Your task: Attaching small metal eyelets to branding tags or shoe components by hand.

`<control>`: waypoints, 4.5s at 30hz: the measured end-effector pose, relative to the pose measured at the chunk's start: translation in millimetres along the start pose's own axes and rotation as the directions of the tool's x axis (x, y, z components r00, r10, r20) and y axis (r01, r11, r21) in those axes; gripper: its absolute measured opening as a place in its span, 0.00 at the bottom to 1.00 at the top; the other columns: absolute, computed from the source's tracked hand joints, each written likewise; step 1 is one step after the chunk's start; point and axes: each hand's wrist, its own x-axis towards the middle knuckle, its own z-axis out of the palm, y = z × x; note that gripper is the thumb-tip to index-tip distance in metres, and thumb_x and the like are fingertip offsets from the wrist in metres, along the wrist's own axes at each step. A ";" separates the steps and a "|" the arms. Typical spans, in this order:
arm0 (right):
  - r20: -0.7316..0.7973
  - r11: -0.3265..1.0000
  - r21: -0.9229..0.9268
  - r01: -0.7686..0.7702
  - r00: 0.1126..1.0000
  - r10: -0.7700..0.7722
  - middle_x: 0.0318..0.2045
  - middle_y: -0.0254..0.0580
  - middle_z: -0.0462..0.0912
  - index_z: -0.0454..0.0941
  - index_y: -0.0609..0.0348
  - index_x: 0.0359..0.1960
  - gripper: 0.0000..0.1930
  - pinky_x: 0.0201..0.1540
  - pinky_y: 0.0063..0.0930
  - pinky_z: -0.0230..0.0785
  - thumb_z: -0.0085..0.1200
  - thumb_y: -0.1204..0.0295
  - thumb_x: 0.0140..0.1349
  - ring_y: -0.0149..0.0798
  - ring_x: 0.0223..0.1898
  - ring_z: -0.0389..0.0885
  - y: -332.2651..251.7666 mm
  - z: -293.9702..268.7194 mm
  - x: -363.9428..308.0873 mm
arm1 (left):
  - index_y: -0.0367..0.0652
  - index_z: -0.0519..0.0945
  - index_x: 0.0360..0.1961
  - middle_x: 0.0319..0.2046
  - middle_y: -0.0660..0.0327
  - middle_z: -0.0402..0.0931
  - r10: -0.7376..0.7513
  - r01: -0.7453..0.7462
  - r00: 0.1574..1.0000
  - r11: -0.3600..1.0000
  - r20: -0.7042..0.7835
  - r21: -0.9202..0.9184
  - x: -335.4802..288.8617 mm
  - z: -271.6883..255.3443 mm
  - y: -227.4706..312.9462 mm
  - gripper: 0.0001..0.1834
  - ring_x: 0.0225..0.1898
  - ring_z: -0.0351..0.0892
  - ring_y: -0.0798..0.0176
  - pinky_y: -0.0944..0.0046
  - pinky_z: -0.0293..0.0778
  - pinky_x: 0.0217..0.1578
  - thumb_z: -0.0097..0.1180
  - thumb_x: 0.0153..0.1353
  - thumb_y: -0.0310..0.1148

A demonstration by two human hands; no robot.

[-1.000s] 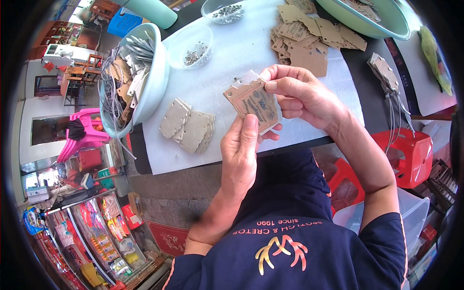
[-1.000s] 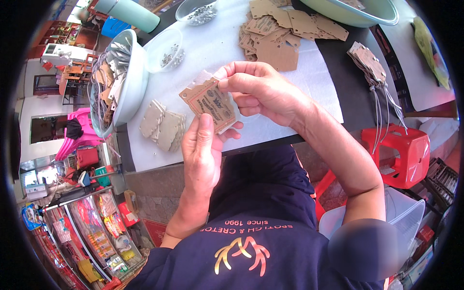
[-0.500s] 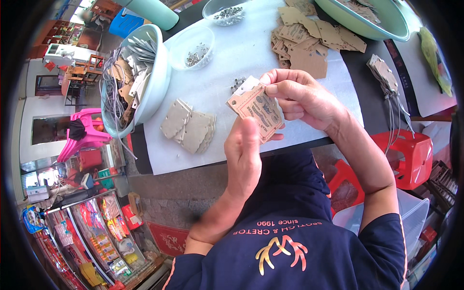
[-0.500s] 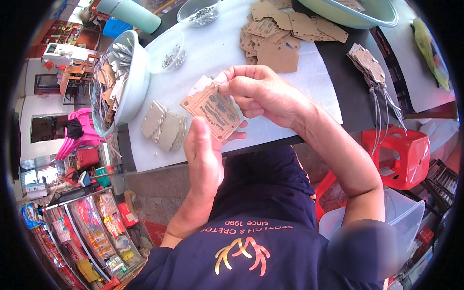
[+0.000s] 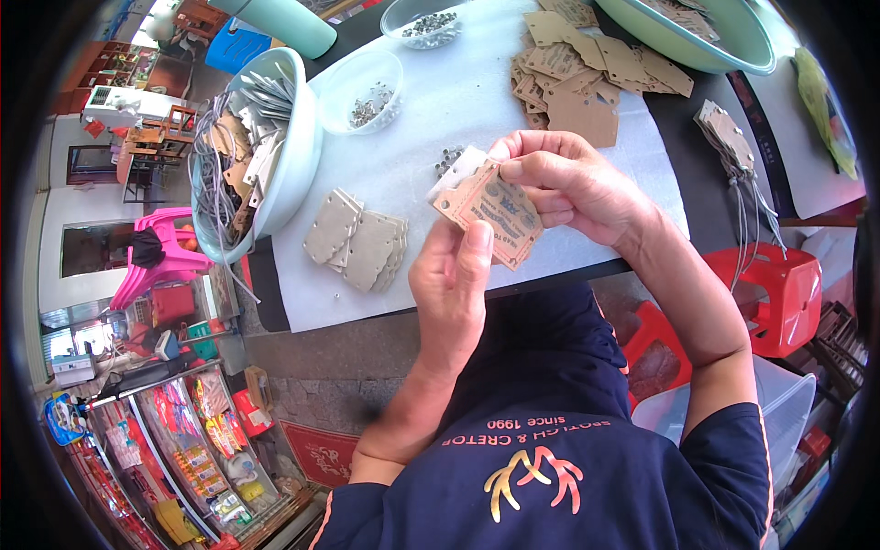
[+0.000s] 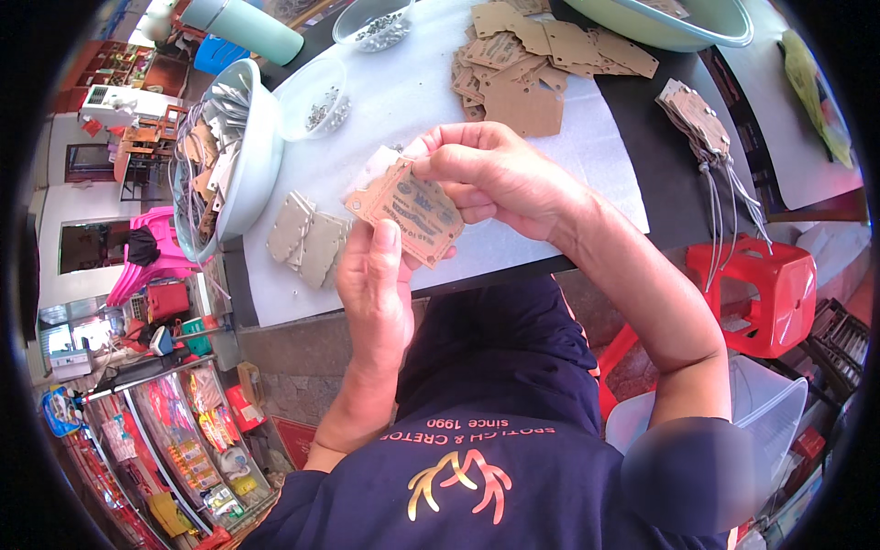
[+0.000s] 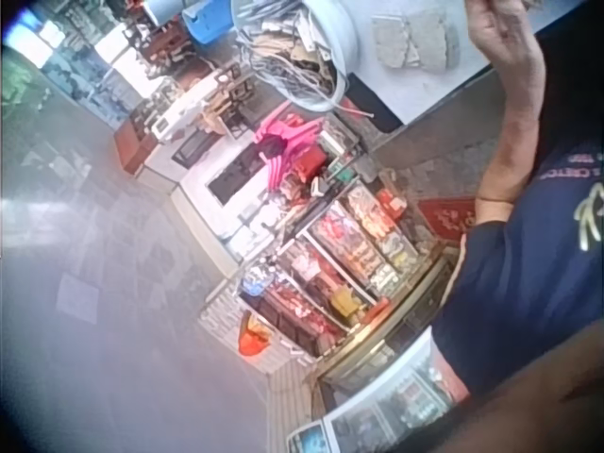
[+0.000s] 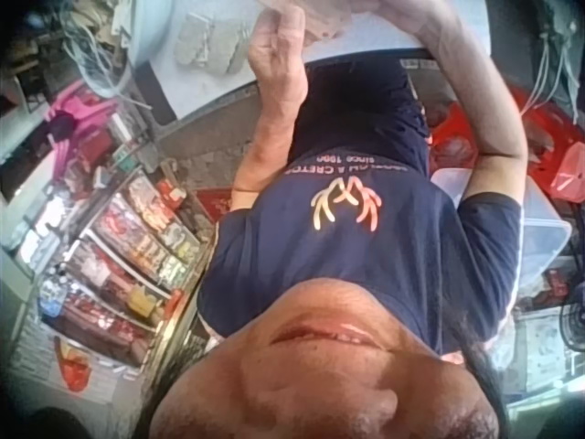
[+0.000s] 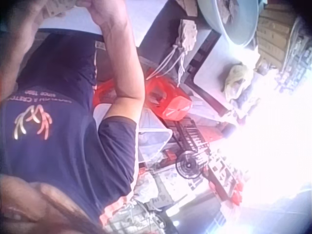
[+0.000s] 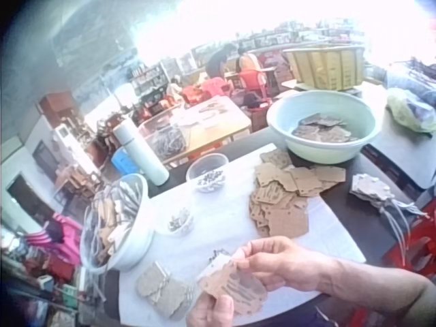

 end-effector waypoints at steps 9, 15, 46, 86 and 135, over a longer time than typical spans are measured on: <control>-0.023 0.948 -0.310 0.075 0.996 -0.087 0.23 0.21 0.70 0.76 0.58 0.40 0.07 0.21 0.13 0.48 0.54 0.69 0.64 0.15 0.20 0.59 0.8 8.5 -4.7 | 0.33 0.78 0.49 0.41 0.60 0.80 -0.137 0.100 0.982 0.960 -0.127 -0.263 20.1 -2.6 9.0 0.13 0.41 0.77 0.74 0.72 0.72 0.45 0.58 0.64 0.27; 0.008 0.845 -0.475 0.245 0.962 -0.274 0.34 0.28 0.79 0.77 0.63 0.41 0.09 0.36 0.15 0.69 0.55 0.70 0.64 0.18 0.34 0.76 5.7 8.0 -4.2 | 0.35 0.81 0.45 0.38 0.62 0.82 -0.222 0.183 0.972 0.925 -0.082 -0.333 20.9 -7.3 10.4 0.11 0.39 0.77 0.75 0.73 0.72 0.44 0.59 0.63 0.26; -0.014 0.246 -0.962 0.118 0.880 -0.475 0.23 0.33 0.77 0.81 0.64 0.36 0.08 0.29 0.21 0.66 0.58 0.71 0.60 0.23 0.24 0.70 -32.2 -3.4 24.3 | 0.35 0.75 0.42 0.34 0.64 0.79 -0.211 0.184 0.973 0.954 -0.094 -0.237 -20.2 -55.6 9.4 0.09 0.36 0.77 0.77 0.74 0.74 0.39 0.57 0.61 0.22; 0.094 0.525 -0.730 0.437 0.825 -0.557 0.27 0.32 0.74 0.78 0.62 0.35 0.05 0.27 0.19 0.61 0.60 0.76 0.61 0.23 0.24 0.66 49.5 34.4 -8.5 | 0.36 0.73 0.39 0.31 0.65 0.73 0.125 -0.105 0.982 0.985 -0.139 0.140 -1.3 -30.3 6.9 0.06 0.30 0.71 0.77 0.74 0.71 0.30 0.56 0.63 0.24; 0.406 0.809 0.581 -0.087 0.893 -0.195 0.34 0.32 0.65 0.68 0.57 0.41 0.07 0.17 0.14 0.54 0.48 0.68 0.70 0.20 0.19 0.60 28.2 -2.2 -15.3 | 0.36 0.74 0.43 0.33 0.66 0.74 0.002 0.011 0.986 0.997 -0.169 0.075 1.6 -11.5 20.8 0.07 0.33 0.70 0.79 0.75 0.70 0.35 0.54 0.64 0.23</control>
